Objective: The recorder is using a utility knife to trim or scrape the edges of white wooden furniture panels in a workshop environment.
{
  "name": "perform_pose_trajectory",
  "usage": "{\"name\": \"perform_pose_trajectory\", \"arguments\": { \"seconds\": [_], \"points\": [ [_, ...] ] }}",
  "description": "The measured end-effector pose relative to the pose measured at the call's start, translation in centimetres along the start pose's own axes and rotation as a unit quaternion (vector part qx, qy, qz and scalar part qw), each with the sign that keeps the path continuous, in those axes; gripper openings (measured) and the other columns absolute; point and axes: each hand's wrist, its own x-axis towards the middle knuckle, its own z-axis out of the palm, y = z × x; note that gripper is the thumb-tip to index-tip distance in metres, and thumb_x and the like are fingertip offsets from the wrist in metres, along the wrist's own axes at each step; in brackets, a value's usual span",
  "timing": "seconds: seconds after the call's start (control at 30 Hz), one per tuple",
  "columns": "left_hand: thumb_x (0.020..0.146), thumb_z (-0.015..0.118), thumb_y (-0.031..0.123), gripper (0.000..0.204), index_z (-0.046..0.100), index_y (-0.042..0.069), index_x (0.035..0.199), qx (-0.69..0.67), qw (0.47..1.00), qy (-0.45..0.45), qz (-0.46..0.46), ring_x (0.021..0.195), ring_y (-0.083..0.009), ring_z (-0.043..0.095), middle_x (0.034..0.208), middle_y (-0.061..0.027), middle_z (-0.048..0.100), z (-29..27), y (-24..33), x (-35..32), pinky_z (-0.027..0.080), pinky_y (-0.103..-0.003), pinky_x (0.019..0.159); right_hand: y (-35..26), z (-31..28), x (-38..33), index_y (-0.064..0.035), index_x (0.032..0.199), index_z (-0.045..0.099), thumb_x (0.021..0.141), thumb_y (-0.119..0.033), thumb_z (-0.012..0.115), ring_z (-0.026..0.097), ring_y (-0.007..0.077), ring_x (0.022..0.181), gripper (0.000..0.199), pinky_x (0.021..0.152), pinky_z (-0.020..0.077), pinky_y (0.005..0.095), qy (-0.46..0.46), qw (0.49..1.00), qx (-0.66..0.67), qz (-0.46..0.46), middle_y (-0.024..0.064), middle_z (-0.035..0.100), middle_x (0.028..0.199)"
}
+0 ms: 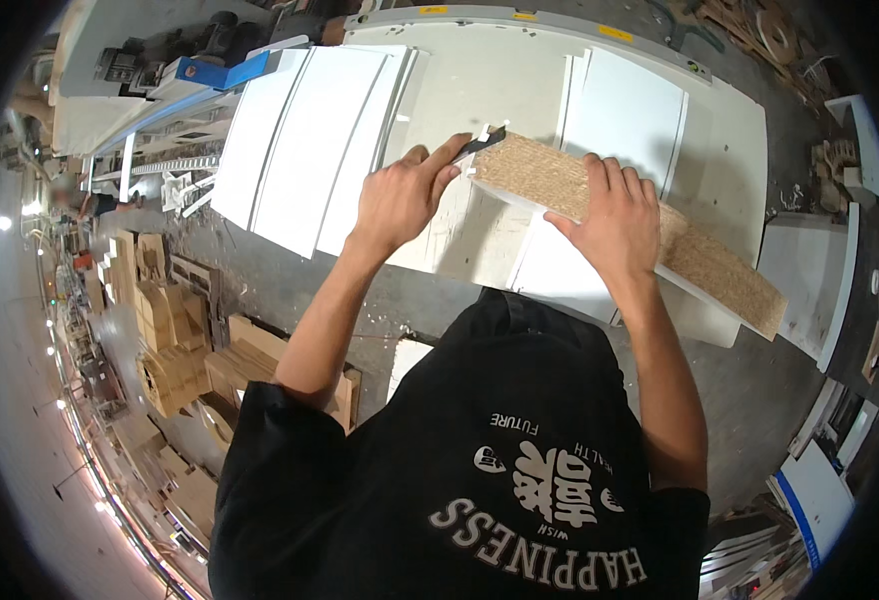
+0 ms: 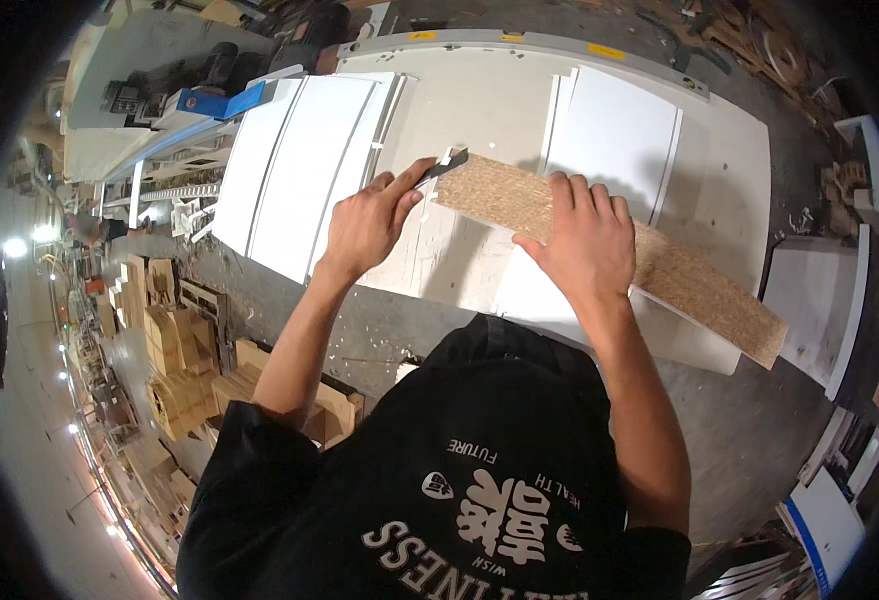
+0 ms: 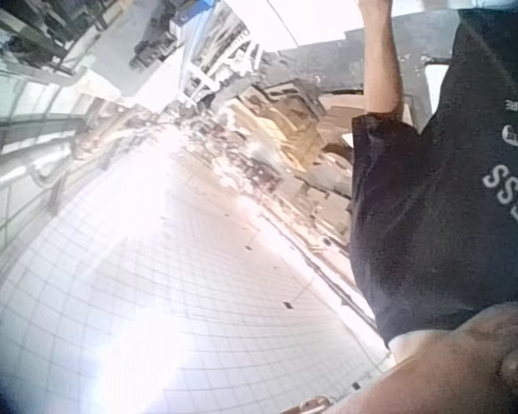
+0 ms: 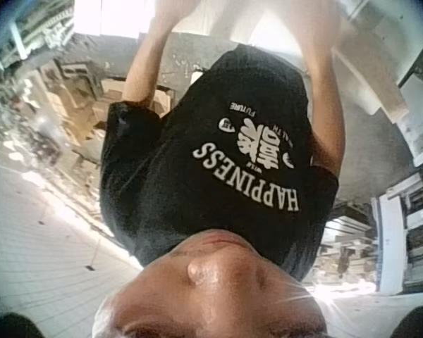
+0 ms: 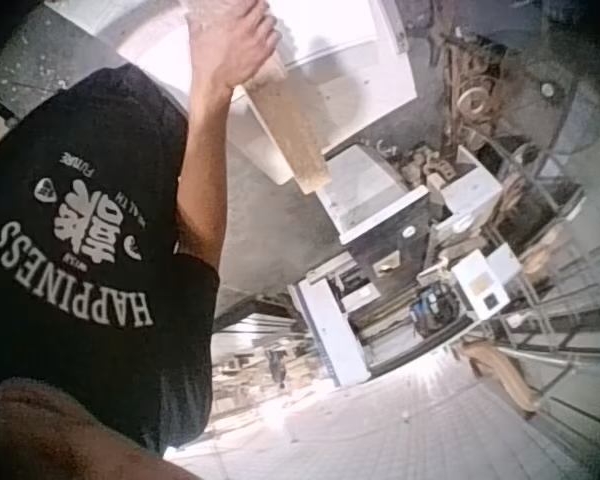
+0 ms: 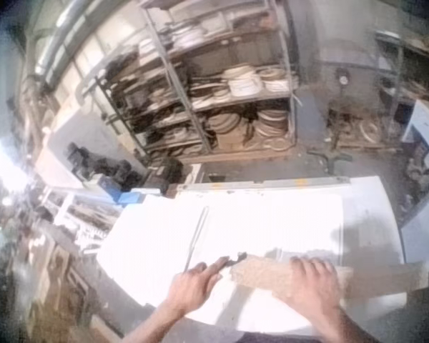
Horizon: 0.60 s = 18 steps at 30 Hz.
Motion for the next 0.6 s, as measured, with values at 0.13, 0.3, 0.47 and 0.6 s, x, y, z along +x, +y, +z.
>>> {"name": "perform_pose_trajectory", "arguments": {
  "seconds": [0.13, 0.3, 0.47, 0.6],
  "points": [
    [0.116, 0.043, 0.046, 0.046, 0.052, 0.034, 0.160, 0.015, 0.999, -0.031, -0.016, 0.076, -0.0341, 0.074, 0.093, -0.0138, 0.070, -0.1, 0.1, 1.9, 0.059, -0.047, 0.067, 0.2, 0.4, 0.3, -0.0040, 0.138, 0.063, 0.073, -0.053, 0.093, 0.065, 0.0268, 0.113, 0.087, 0.100, 0.0480, 0.0401, 0.026, 1.000, -0.017, -0.002, 0.0088, 0.070, 0.125],
    [0.114, 0.046, 0.045, 0.044, 0.057, 0.028, 0.154, -0.003, 0.999, 0.019, -0.040, 0.081, -0.0393, 0.075, 0.096, -0.0153, 0.074, -0.1, -2.3, 4.8, 0.060, -0.052, 0.071, -0.5, -0.5, -0.1, -0.0044, 0.138, 0.063, 0.074, -0.053, 0.093, 0.065, 0.0268, 0.113, 0.086, 0.101, 0.0476, 0.0397, 0.006, 0.999, -0.033, 0.000, 0.0086, 0.070, 0.125],
    [0.115, 0.045, 0.044, 0.046, 0.058, 0.023, 0.154, -0.130, 0.990, 0.011, -0.052, 0.099, -0.0447, 0.074, 0.106, -0.0215, 0.076, 3.5, -4.1, 3.0, 0.058, -0.054, 0.086, -0.6, -0.2, -0.1, -0.0003, 0.138, 0.063, 0.070, -0.054, 0.095, 0.065, 0.0304, 0.117, 0.093, 0.101, 0.0480, 0.0429, 0.002, 1.000, -0.001, 0.013, 0.0130, 0.069, 0.129],
    [0.117, 0.043, 0.041, 0.053, 0.057, 0.005, 0.152, -0.330, 0.940, 0.001, -0.091, 0.129, -0.0444, 0.065, 0.137, -0.0277, 0.069, 12.5, -5.0, 2.8, 0.052, -0.050, 0.109, -0.5, -0.1, 0.0, -0.0046, 0.138, 0.063, 0.074, -0.054, 0.092, 0.065, 0.0266, 0.114, 0.086, 0.101, 0.0473, 0.0400, 0.021, 1.000, -0.016, -0.001, 0.0073, 0.070, 0.125]
  ]
}}
